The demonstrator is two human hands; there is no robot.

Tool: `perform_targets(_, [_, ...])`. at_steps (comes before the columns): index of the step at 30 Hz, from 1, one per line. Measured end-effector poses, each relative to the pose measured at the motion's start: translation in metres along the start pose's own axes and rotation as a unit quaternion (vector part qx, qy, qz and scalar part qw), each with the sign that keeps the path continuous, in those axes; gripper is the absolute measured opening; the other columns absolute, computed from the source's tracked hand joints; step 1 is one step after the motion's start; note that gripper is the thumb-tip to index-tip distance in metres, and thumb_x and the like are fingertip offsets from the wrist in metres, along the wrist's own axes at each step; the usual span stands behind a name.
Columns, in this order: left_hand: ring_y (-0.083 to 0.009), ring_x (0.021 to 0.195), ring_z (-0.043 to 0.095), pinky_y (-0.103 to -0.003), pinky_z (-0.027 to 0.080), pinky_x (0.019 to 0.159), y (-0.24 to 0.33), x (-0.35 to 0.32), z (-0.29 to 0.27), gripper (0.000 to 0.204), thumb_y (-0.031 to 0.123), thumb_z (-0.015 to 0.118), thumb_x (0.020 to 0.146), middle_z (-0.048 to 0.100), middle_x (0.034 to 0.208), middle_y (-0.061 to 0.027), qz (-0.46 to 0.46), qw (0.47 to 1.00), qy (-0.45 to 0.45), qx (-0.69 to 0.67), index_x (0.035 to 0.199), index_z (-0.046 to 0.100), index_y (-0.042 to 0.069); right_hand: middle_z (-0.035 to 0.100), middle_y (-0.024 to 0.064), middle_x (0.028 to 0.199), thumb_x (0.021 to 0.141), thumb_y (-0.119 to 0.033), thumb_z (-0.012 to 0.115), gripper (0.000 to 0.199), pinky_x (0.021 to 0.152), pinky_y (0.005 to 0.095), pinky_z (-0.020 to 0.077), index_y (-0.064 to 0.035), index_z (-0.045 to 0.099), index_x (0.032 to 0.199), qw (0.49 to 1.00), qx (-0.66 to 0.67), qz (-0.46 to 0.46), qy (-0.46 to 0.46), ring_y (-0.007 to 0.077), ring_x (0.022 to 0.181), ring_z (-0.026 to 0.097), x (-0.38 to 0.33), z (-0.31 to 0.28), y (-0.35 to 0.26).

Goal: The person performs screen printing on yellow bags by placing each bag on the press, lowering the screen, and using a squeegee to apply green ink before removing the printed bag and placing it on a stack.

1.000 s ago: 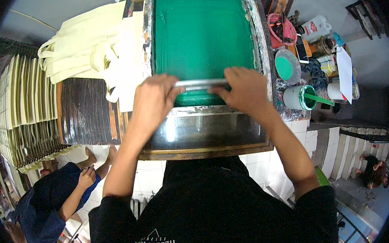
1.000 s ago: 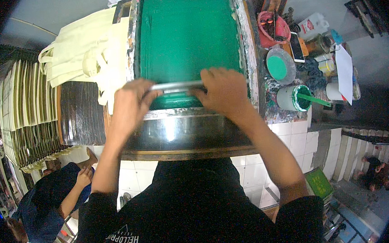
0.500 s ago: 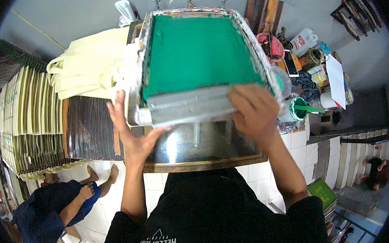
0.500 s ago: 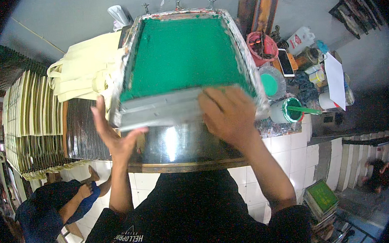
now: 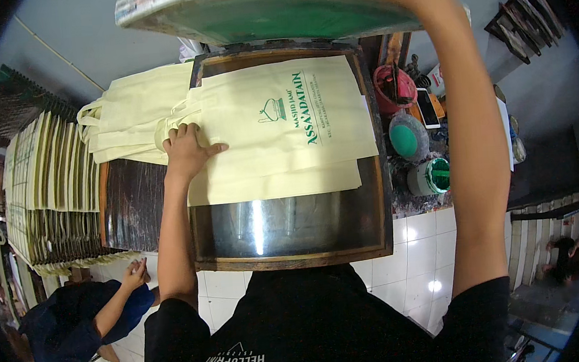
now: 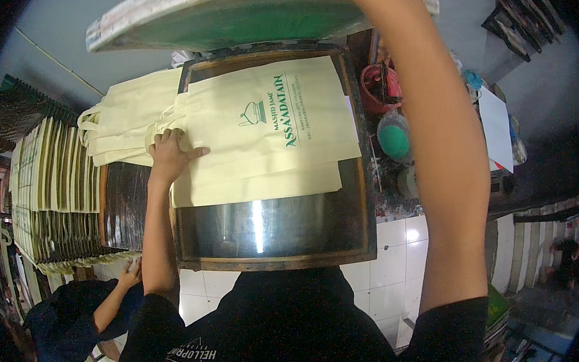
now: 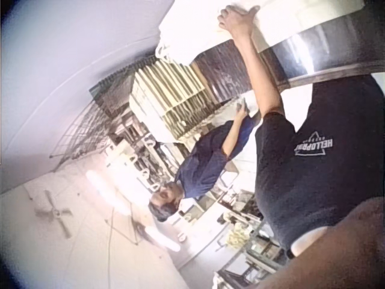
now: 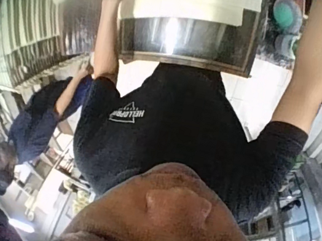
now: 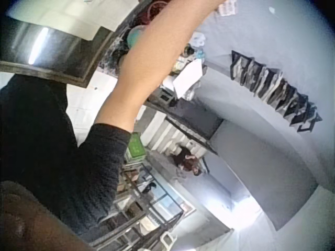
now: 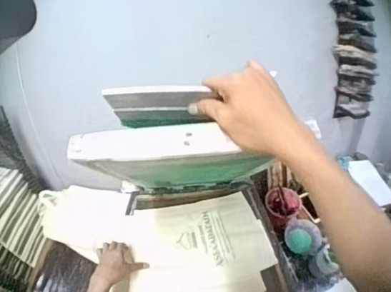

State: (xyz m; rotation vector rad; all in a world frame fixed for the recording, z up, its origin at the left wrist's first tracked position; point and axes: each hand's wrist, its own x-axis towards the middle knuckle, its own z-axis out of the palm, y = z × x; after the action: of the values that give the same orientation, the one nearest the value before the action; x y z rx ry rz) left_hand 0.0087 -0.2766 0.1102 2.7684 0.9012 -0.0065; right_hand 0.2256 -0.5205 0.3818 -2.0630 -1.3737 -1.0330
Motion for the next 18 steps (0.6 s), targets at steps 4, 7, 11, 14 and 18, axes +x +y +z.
perform_targets(4, [-0.0348, 0.116, 0.055, -0.05, 0.034, 0.105, -0.007, 0.014, 0.006, 0.069, 0.05, 0.082, 0.076, 0.067, 0.103, -0.0195, -0.012, 0.997, -0.062, -0.043, 0.116, 0.068, -0.004, 0.07, 0.0245, 0.082, 0.088, -0.032, 0.071, 0.036, 0.072, 0.0464, 0.052, 0.0028, 0.074, 0.095, 0.996, 0.029, 0.065, -0.047, 0.0374, 0.078, 0.068, 0.027, -0.003, 0.01])
perform_targets(7, [-0.0337, 0.107, 0.062, -0.045, 0.043, 0.097, -0.02, 0.012, 0.0, 0.066, 0.048, 0.082, 0.078, 0.069, 0.105, -0.0205, -0.04, 0.981, -0.014, -0.189, 0.115, 0.068, -0.004, 0.07, 0.0262, 0.086, 0.088, -0.032, 0.07, 0.035, 0.075, 0.0457, 0.0523, 0.0025, 0.074, 0.097, 0.999, 0.031, 0.034, -0.003, 0.0396, 0.078, 0.068, 0.036, 0.009, 0.025])
perform_targets(11, [-0.0346, 0.113, 0.067, -0.042, 0.051, 0.099, -0.095, -0.009, -0.038, 0.07, 0.045, 0.08, 0.081, 0.068, 0.12, -0.0271, -0.132, 0.976, 0.067, -0.16, 0.124, 0.064, -0.008, 0.072, 0.0258, 0.089, 0.087, -0.034, 0.07, 0.038, 0.077, 0.0458, 0.053, 0.002, 0.075, 0.098, 0.998, 0.023, 0.036, -0.044, 0.0409, 0.081, 0.069, 0.05, 0.012, 0.037])
perform_targets(14, [-0.0388, 0.109, 0.067, -0.044, 0.05, 0.095, -0.163, -0.033, -0.06, 0.065, 0.04, 0.077, 0.081, 0.067, 0.122, -0.0238, -0.154, 0.965, 0.209, 0.037, 0.129, 0.061, -0.001, 0.072, 0.0259, 0.089, 0.086, -0.037, 0.071, 0.041, 0.078, 0.0468, 0.0531, 0.0026, 0.075, 0.097, 0.999, -0.007, 0.02, -0.034, 0.0408, 0.082, 0.07, 0.062, 0.016, 0.046])
perform_targets(18, [-0.0417, 0.129, 0.051, -0.049, 0.036, 0.112, -0.08, 0.0, -0.012, 0.068, 0.031, 0.076, 0.087, 0.055, 0.139, -0.0252, -0.017, 0.957, 0.256, -0.134, 0.14, 0.05, -0.001, 0.072, 0.0279, 0.089, 0.085, -0.037, 0.072, 0.044, 0.079, 0.0474, 0.0535, 0.0051, 0.075, 0.095, 0.999, -0.016, 0.017, -0.044, 0.0417, 0.083, 0.07, 0.065, 0.019, 0.051])
